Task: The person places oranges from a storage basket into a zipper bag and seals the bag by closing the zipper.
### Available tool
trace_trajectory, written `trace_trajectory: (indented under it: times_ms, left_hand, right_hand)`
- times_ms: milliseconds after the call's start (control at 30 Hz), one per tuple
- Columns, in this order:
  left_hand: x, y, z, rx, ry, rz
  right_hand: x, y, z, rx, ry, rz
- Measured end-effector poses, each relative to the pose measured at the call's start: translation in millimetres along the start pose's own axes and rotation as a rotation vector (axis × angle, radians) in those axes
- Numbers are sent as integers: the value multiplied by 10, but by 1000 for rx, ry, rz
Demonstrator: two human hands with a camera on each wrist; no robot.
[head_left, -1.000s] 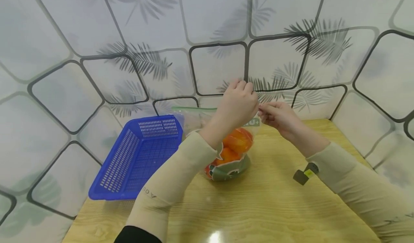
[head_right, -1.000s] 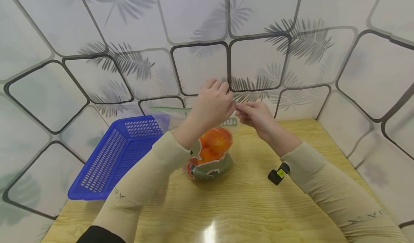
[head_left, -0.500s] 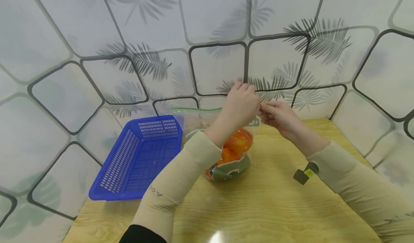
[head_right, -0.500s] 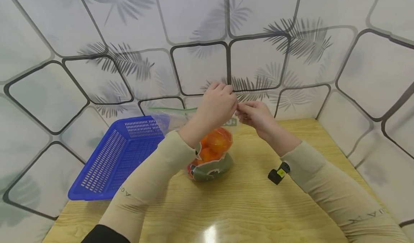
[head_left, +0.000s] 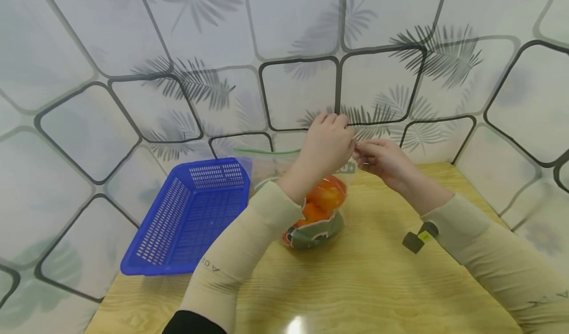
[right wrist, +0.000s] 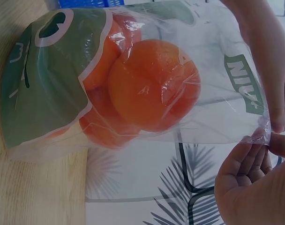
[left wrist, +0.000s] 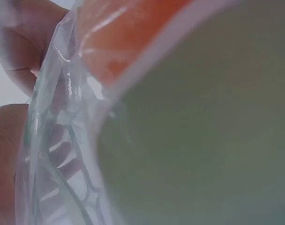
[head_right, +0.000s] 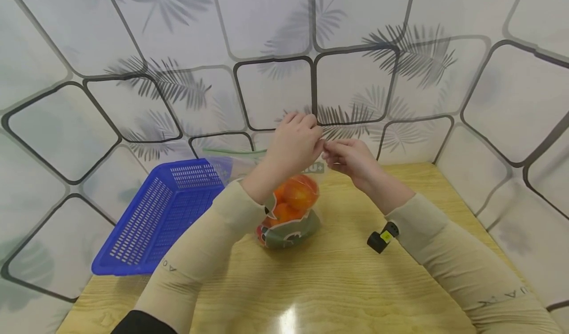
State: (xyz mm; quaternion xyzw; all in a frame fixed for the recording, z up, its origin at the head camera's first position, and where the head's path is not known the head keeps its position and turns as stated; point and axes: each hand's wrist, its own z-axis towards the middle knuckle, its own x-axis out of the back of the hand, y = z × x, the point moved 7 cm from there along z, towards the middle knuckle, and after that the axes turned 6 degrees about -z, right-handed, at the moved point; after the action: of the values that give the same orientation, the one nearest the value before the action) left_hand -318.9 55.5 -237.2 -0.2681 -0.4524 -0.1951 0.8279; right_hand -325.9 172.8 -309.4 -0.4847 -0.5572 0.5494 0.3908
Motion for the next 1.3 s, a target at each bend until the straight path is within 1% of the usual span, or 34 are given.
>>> trace_trajectory:
  times_ms: [67, 167, 300, 567, 633, 733, 900, 1100, 1300]
  left_hand:
    - [38, -12, -34, -18, 43, -7]
    - [96, -35, -100, -46, 126, -11]
    - [143, -69, -180, -85, 218, -2]
    - [232, -162, -318, -175, 349, 21]
    - [252, -196, -352, -186, 367, 28]
    - [262, -260, -405, -196, 373, 43]
    - [264, -378, -495, -223, 378, 22]
    - [301, -527, -605, -242, 435, 14]
    - [321, -701, -752, -257, 462, 1]
  right_hand:
    - [-4, -2, 2, -6, 3, 14]
    - [2, 3, 8, -16, 11, 33]
    - [9, 12, 10, -22, 18, 43]
    - [0, 27, 27, -21, 24, 42]
    - [4, 28, 33, -19, 26, 46]
    - [21, 24, 40, -17, 31, 39]
    - [54, 17, 49, -21, 32, 30]
    - [50, -18, 50, -12, 29, 36]
    - [83, -42, 42, -8, 47, 22]
